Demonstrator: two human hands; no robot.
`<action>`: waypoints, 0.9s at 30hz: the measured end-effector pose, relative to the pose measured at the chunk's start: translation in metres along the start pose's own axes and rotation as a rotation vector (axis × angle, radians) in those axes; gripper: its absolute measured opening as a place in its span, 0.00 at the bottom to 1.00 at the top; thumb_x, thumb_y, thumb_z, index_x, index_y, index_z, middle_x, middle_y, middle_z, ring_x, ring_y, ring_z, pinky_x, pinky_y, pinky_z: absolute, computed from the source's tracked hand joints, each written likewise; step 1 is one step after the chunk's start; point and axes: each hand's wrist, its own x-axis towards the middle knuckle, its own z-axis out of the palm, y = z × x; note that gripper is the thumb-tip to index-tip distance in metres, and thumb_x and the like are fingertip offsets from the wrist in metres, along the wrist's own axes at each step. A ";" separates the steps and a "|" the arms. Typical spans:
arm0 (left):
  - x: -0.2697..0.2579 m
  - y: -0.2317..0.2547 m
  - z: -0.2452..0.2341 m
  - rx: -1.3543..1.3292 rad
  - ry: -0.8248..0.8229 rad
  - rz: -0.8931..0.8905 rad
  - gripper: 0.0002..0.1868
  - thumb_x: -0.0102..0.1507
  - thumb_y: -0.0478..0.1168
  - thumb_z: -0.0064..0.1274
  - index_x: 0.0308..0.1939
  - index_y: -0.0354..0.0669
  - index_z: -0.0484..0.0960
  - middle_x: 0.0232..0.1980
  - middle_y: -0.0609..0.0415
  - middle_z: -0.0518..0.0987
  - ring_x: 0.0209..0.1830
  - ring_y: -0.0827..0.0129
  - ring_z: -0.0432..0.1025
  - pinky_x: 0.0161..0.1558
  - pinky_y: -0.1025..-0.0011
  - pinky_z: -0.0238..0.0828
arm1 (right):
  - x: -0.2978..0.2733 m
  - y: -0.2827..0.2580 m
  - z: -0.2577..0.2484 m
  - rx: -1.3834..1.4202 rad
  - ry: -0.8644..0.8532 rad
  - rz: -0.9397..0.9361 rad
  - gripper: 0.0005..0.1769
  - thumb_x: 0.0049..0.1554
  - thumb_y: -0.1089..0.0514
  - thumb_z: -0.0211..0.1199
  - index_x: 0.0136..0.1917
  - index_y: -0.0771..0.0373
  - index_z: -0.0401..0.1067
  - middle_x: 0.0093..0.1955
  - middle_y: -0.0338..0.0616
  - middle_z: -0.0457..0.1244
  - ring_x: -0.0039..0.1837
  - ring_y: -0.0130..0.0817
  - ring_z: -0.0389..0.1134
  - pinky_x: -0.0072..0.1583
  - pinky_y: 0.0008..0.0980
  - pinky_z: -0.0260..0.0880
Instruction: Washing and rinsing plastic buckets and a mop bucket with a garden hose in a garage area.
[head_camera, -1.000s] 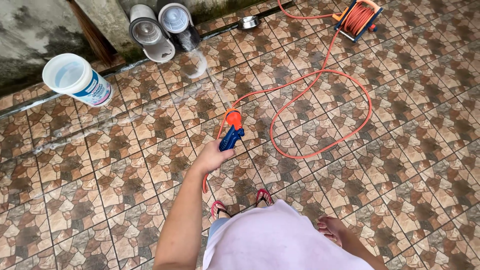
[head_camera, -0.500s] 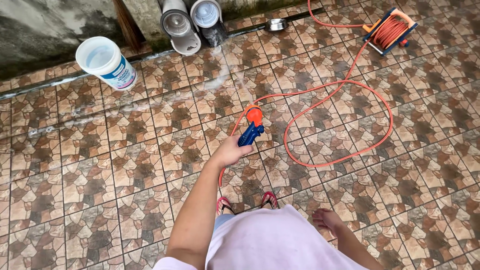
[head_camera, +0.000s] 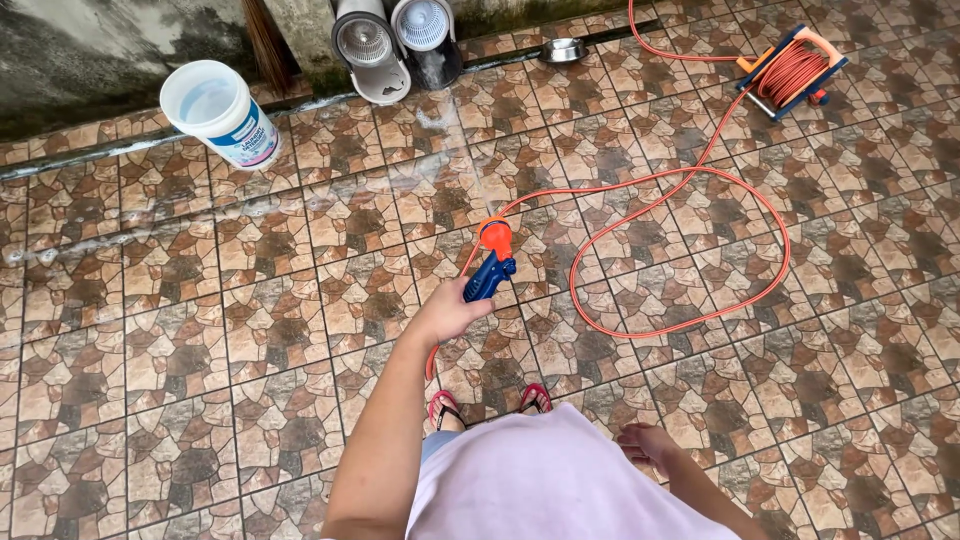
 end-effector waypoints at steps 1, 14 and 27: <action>-0.004 0.004 -0.003 0.001 -0.003 -0.001 0.19 0.56 0.50 0.63 0.38 0.37 0.80 0.24 0.57 0.76 0.22 0.73 0.71 0.27 0.71 0.68 | 0.003 0.000 -0.001 0.002 -0.001 0.003 0.20 0.63 0.47 0.58 0.64 0.58 0.74 0.57 0.42 0.72 0.56 0.37 0.71 0.62 0.43 0.69; 0.000 0.019 -0.004 -0.059 -0.002 -0.004 0.18 0.55 0.48 0.62 0.39 0.38 0.80 0.26 0.58 0.75 0.24 0.73 0.68 0.29 0.69 0.67 | -0.047 -0.151 0.040 -0.048 -0.041 -0.483 0.24 0.60 0.48 0.62 0.66 0.60 0.72 0.60 0.44 0.72 0.60 0.34 0.72 0.60 0.38 0.71; -0.060 0.042 -0.006 -0.165 -0.146 -0.009 0.17 0.56 0.50 0.63 0.37 0.41 0.78 0.23 0.62 0.73 0.17 0.78 0.66 0.21 0.74 0.66 | -0.115 -0.420 0.129 -1.116 0.457 -1.690 0.33 0.45 0.44 0.72 0.59 0.61 0.72 0.58 0.59 0.67 0.61 0.61 0.65 0.64 0.53 0.64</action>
